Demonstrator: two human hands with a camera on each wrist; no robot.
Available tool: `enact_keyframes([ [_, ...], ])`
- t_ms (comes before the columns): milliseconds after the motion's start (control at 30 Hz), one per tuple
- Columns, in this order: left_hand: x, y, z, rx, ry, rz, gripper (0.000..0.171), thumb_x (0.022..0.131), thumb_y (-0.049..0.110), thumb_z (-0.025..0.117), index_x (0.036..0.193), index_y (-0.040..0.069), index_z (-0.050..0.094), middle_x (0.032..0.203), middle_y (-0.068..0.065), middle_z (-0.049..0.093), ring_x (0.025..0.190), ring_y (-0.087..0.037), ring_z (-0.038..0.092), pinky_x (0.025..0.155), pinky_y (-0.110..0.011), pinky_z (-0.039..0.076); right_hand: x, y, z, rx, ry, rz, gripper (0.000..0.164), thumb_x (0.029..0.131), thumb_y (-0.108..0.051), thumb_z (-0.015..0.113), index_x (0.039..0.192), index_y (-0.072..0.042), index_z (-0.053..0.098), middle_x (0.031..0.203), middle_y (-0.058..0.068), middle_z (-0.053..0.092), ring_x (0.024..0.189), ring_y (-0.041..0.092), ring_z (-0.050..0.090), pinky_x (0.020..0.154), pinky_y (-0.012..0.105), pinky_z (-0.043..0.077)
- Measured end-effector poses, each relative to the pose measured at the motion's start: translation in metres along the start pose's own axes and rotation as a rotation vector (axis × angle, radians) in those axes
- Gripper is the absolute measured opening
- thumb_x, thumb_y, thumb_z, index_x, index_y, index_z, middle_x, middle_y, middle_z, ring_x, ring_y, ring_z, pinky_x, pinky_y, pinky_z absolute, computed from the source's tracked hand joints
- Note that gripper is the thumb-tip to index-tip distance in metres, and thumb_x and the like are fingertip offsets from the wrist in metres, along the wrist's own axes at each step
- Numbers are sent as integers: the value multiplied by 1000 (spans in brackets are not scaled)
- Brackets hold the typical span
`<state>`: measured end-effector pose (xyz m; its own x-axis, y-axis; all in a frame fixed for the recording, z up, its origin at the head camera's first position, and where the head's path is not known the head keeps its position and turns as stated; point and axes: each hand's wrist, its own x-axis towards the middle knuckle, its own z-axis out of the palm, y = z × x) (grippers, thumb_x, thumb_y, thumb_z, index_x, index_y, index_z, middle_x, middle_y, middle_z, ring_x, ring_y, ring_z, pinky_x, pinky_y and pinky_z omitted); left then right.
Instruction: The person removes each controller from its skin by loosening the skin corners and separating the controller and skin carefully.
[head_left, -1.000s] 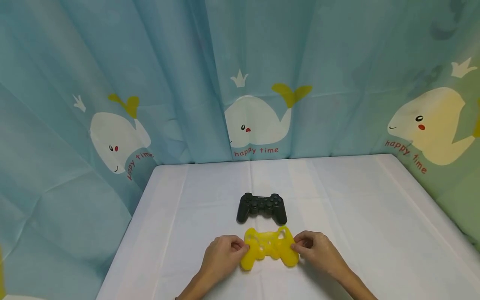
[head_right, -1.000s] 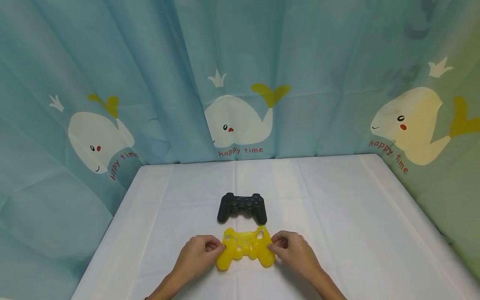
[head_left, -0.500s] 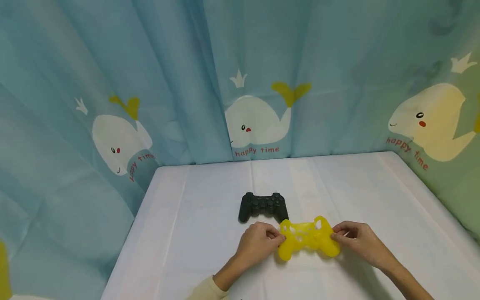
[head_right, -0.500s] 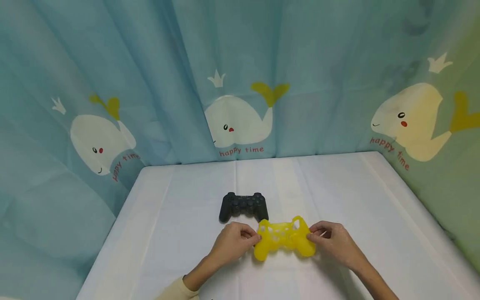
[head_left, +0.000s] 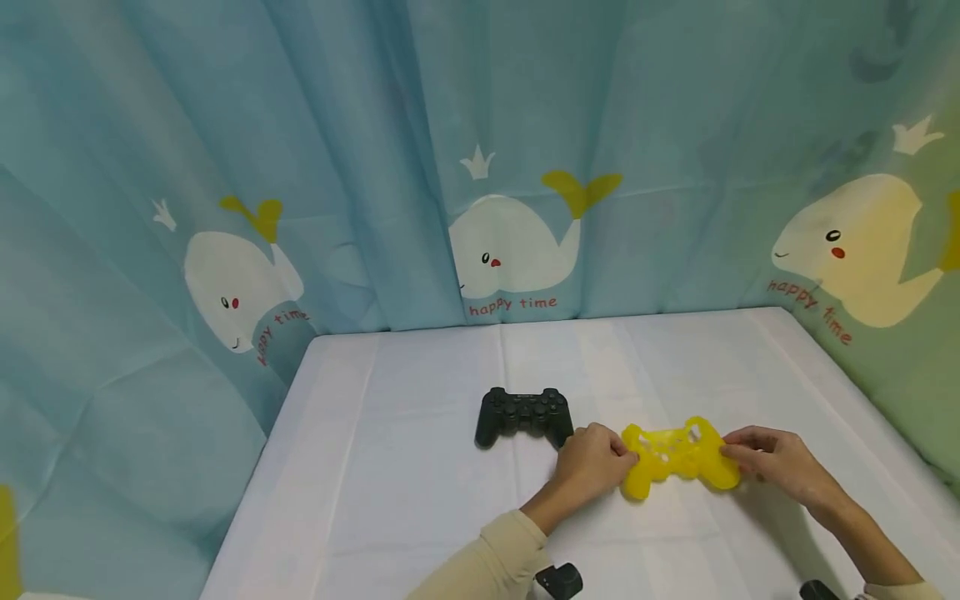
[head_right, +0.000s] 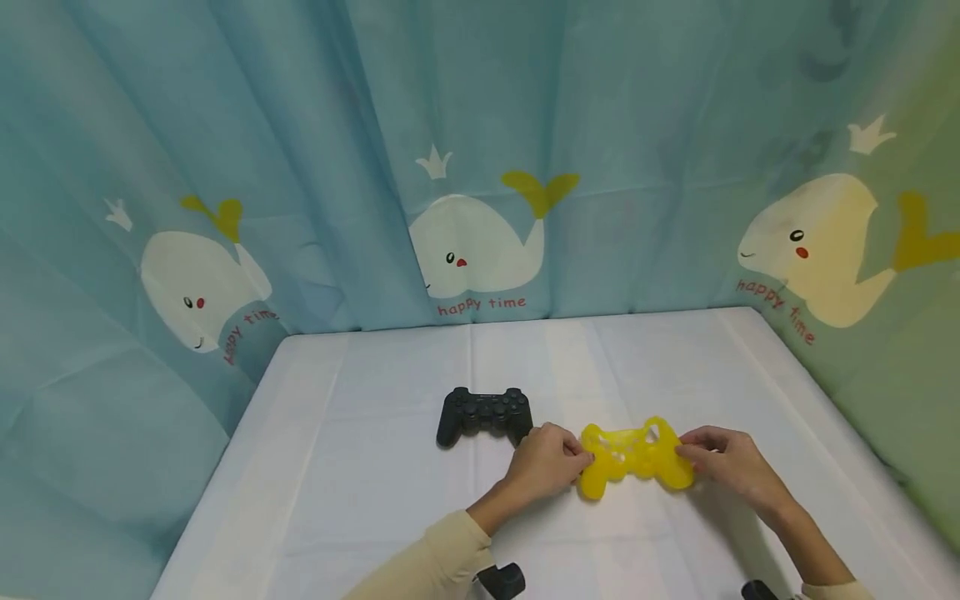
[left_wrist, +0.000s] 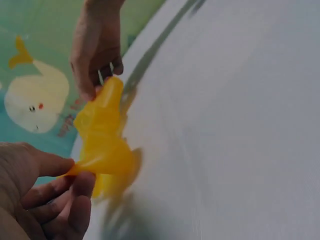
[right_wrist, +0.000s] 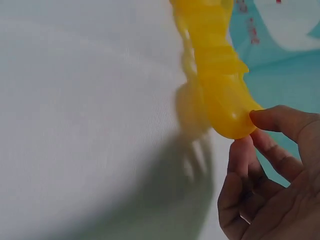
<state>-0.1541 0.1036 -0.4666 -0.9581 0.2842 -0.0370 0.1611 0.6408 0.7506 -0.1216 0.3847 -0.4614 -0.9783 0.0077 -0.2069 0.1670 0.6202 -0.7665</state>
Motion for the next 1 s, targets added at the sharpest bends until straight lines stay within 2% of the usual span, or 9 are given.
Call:
enact_keyframes([
  [200,12,8,17,-36,45,-83,25,88,29,81,70,16,69,59,13,55,54,-3,50,54,-21,41,12,10,0,-135,67,-56,31,99,-18,66,107,12,66,89,7,66,74,20,59,61,27,53],
  [367,10,9,23,-33,48,-110,26,88,27,81,70,16,65,64,11,55,57,-4,50,56,-21,43,13,10,0,-194,72,-52,28,99,-17,66,103,11,66,88,7,66,75,21,57,59,28,51],
  [467,5,7,24,-52,43,-85,27,89,26,80,71,16,63,63,11,53,57,-3,49,55,-20,43,11,8,-1,-239,97,-39,32,97,-19,68,104,12,62,89,10,66,77,24,58,60,30,50],
  [600,-1,2,19,-27,31,-3,32,91,34,78,71,17,60,61,11,50,54,-3,46,52,-19,39,9,-4,4,-281,206,-77,47,89,-14,75,113,16,49,98,24,59,83,35,59,65,40,52],
  [667,-4,-3,9,-17,34,41,33,93,37,75,72,17,61,60,11,49,54,-4,45,51,-20,37,6,-15,10,-273,251,-110,52,87,-11,75,118,16,44,105,30,53,89,41,58,70,46,53],
  [767,-8,-15,-19,-20,99,126,27,96,34,72,76,16,65,62,12,52,56,-3,47,53,-21,39,4,-34,21,-254,277,-189,44,90,-10,72,117,14,48,109,28,53,95,42,57,76,52,52],
  [833,-11,-26,-43,15,202,205,22,96,28,70,77,17,67,65,14,55,59,-2,50,55,-22,42,3,-48,28,-231,268,-232,35,94,-12,70,115,10,53,108,23,57,96,40,57,79,53,51],
  [900,-12,-38,-68,55,310,259,16,96,22,69,80,17,68,70,13,59,64,-3,55,59,-24,46,3,-61,35,-215,265,-275,27,96,-14,68,112,5,57,103,16,62,96,35,59,80,46,50],
  [1000,-14,-56,-101,129,452,268,8,94,18,70,87,15,69,81,8,64,75,-9,60,66,-30,50,4,-81,47,-159,241,-315,24,98,-17,66,113,1,59,101,9,64,95,28,59,81,35,49],
])
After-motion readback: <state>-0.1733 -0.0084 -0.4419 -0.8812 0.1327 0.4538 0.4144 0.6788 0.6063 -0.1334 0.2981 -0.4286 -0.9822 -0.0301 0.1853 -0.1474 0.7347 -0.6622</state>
